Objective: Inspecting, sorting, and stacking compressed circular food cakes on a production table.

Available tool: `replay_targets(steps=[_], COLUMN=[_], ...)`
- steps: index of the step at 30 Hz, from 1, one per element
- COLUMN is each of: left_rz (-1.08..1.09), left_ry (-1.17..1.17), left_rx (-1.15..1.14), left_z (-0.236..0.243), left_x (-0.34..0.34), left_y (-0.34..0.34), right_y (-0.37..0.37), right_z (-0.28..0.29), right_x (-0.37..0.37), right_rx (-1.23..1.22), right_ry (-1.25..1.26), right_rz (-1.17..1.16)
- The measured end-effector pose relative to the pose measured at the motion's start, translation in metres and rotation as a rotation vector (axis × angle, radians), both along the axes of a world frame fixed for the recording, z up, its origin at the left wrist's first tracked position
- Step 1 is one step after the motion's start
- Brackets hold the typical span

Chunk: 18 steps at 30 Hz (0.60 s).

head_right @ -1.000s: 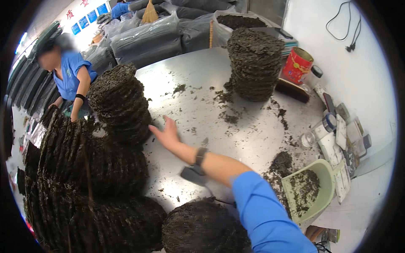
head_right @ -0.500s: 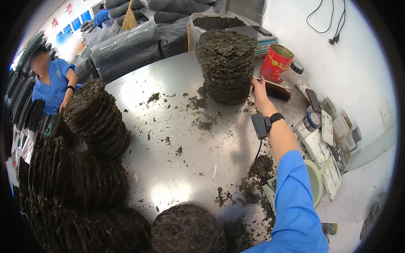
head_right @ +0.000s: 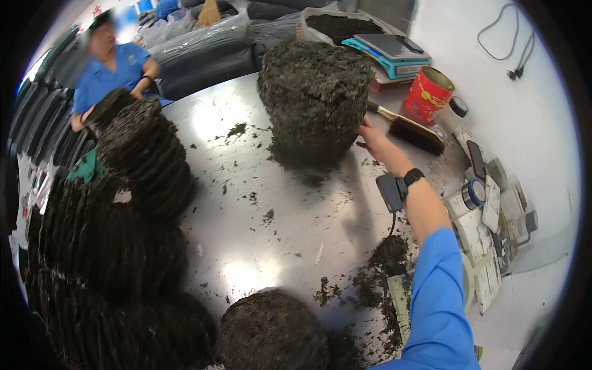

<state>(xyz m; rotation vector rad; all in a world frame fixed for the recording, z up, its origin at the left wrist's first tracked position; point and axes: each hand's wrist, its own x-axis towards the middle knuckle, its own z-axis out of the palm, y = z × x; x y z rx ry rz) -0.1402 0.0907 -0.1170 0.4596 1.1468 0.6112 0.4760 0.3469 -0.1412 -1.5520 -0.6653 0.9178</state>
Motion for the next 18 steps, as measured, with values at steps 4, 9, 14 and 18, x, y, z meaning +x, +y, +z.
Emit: replay_targets(steps=[4, 9, 14, 18], left_rz=[0.036, 0.056, 0.086, 0.082], left_ry=[-0.007, -0.035, -0.044, -0.066], left_rx=[0.014, 0.055, 0.095, 0.121], left_z=[0.006, 0.022, 0.038, 0.047], left_x=[-0.009, -0.023, -0.045, -0.057], left_y=[-0.019, -0.055, -0.102, -0.135], right_y=[-0.002, -0.030, -0.058, -0.063], right_z=[0.012, 0.022, 0.021, 0.020], right_x=[-0.093, -0.219, -0.347, -0.368], right_rx=[-0.043, -0.013, 0.060, 0.234], right_ry=[0.068, 0.085, 0.069, -0.120], right_rz=[0.269, 0.422, 0.386, 0.384])
